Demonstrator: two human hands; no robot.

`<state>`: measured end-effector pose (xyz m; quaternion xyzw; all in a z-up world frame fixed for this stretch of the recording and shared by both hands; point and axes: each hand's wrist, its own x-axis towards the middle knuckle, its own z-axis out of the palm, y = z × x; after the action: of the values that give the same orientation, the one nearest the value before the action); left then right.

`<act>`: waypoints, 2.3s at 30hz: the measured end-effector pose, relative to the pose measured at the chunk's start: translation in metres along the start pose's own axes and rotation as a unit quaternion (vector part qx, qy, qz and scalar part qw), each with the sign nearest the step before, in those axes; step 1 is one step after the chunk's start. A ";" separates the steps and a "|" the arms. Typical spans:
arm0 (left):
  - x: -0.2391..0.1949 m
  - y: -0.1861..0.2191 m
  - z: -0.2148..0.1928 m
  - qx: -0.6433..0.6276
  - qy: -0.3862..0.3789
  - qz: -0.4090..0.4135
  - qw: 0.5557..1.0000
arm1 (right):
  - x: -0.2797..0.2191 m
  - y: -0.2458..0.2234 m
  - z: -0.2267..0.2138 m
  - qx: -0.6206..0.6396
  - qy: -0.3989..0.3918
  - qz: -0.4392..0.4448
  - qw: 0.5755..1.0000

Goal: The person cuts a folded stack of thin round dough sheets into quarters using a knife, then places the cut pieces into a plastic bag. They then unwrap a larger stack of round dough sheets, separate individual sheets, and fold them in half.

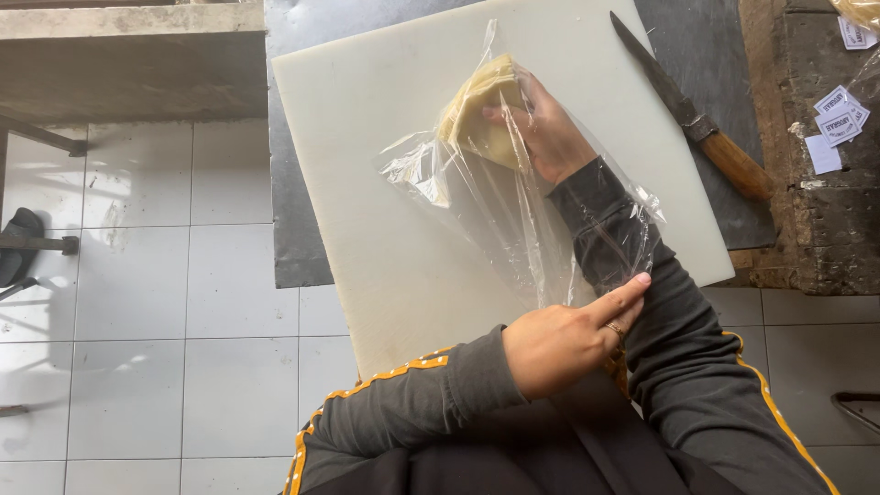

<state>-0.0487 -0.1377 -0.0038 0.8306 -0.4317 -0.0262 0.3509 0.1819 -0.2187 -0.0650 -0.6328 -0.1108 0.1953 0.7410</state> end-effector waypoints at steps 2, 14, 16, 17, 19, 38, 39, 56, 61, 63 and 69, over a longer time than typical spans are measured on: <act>0.000 -0.001 0.002 -0.001 0.007 -0.005 1.000 | 0.004 0.004 -0.001 0.013 -0.001 -0.006 1.000; 0.005 -0.007 -0.008 -0.028 0.039 -0.040 0.998 | -0.008 -0.017 -0.002 -0.246 0.115 -0.103 0.957; 0.006 -0.008 -0.011 -0.032 0.035 -0.041 0.998 | -0.006 -0.014 -0.008 -0.251 0.134 -0.081 0.955; 0.007 -0.008 -0.013 -0.022 0.034 -0.046 0.998 | -0.004 -0.011 -0.013 -0.254 0.144 -0.070 0.954; 0.008 -0.008 -0.015 -0.002 0.032 -0.058 0.998 | -0.001 -0.002 -0.024 -0.244 0.099 -0.154 0.952; 0.008 -0.013 -0.016 0.020 0.101 -0.042 0.994 | -0.060 -0.014 -0.008 -0.582 0.133 -0.276 0.753; 0.008 -0.013 -0.015 0.018 0.094 -0.044 0.994 | -0.061 -0.013 -0.008 -0.586 0.134 -0.275 0.750; 0.006 -0.006 -0.022 0.001 0.066 -0.033 0.997 | -0.051 0.024 -0.047 -0.620 0.164 -0.290 0.710; -0.005 -0.007 -0.041 -0.052 0.167 0.020 0.984 | -0.053 0.006 -0.043 -0.630 0.143 -0.313 0.697; 0.002 -0.023 -0.044 0.017 0.226 -0.039 0.973 | -0.053 0.002 -0.041 -0.633 0.150 -0.327 0.685; 0.032 -0.108 -0.031 0.213 0.267 -0.161 0.926 | -0.056 0.000 -0.035 -0.646 0.170 -0.357 0.653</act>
<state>0.0573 -0.1034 -0.0376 0.9204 -0.1774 0.2327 0.2594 0.1460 -0.2736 -0.0669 -0.8857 -0.2980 -0.3164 0.1632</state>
